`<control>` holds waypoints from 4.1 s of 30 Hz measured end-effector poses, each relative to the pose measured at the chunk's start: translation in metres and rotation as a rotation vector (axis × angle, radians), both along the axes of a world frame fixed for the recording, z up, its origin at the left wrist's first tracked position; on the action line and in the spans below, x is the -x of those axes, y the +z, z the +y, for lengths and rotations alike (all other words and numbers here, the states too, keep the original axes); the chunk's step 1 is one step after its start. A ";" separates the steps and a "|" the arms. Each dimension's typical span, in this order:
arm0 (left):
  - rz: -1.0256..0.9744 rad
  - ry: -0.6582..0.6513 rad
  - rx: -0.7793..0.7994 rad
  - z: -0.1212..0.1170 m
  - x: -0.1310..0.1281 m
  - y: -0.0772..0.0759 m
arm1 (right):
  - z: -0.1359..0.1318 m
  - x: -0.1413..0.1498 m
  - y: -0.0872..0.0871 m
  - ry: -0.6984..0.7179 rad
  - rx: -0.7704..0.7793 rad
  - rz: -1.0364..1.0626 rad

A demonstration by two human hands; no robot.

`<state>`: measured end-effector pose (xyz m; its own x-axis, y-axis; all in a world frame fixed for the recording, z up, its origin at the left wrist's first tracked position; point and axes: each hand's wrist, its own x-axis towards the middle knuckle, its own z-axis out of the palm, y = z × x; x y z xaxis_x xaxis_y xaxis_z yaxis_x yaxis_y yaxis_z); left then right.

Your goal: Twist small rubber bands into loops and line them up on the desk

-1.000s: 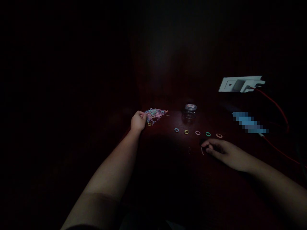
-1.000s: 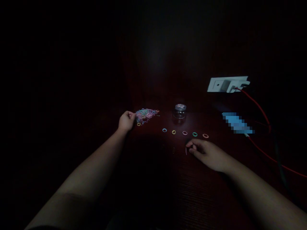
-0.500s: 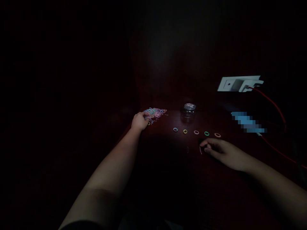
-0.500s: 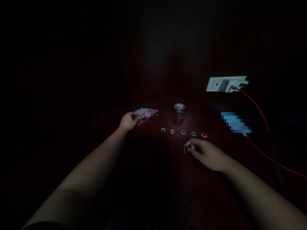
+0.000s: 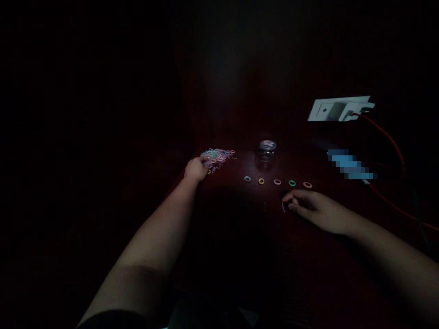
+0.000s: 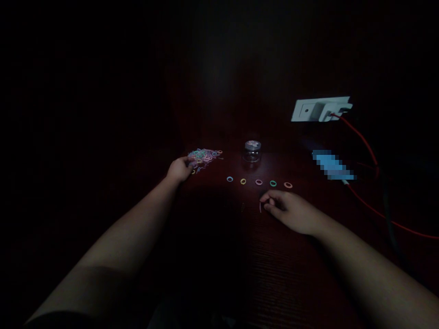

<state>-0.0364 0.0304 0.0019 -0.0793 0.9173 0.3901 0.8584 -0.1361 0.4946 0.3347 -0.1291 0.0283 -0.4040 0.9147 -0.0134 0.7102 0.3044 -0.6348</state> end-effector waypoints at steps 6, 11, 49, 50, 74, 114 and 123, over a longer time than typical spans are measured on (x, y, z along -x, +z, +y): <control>0.003 0.028 0.012 -0.005 -0.002 0.006 | -0.001 0.001 0.001 0.001 -0.004 0.001; -0.020 0.055 0.016 -0.004 0.000 0.006 | 0.000 0.000 -0.001 0.002 -0.010 0.015; -0.903 -0.663 0.046 -0.130 -0.195 0.045 | -0.004 0.012 0.013 -0.147 -0.572 0.346; -0.957 -0.650 0.051 -0.134 -0.200 0.046 | -0.005 0.012 0.015 -0.151 -0.598 0.371; -0.894 -0.657 0.147 -0.145 -0.191 0.037 | -0.013 0.012 0.023 -0.043 -0.511 0.347; -0.171 -0.720 0.120 -0.140 -0.179 0.035 | 0.005 -0.017 0.010 0.084 -0.252 0.125; -0.135 -0.758 0.083 -0.138 -0.179 0.034 | 0.004 -0.011 0.006 0.146 -0.076 0.279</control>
<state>0.1430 -0.1078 0.0359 0.5400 0.7660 0.3489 0.4774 -0.6201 0.6225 0.3459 -0.1250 0.0345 -0.5096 0.8410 0.1820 0.4574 0.4439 -0.7705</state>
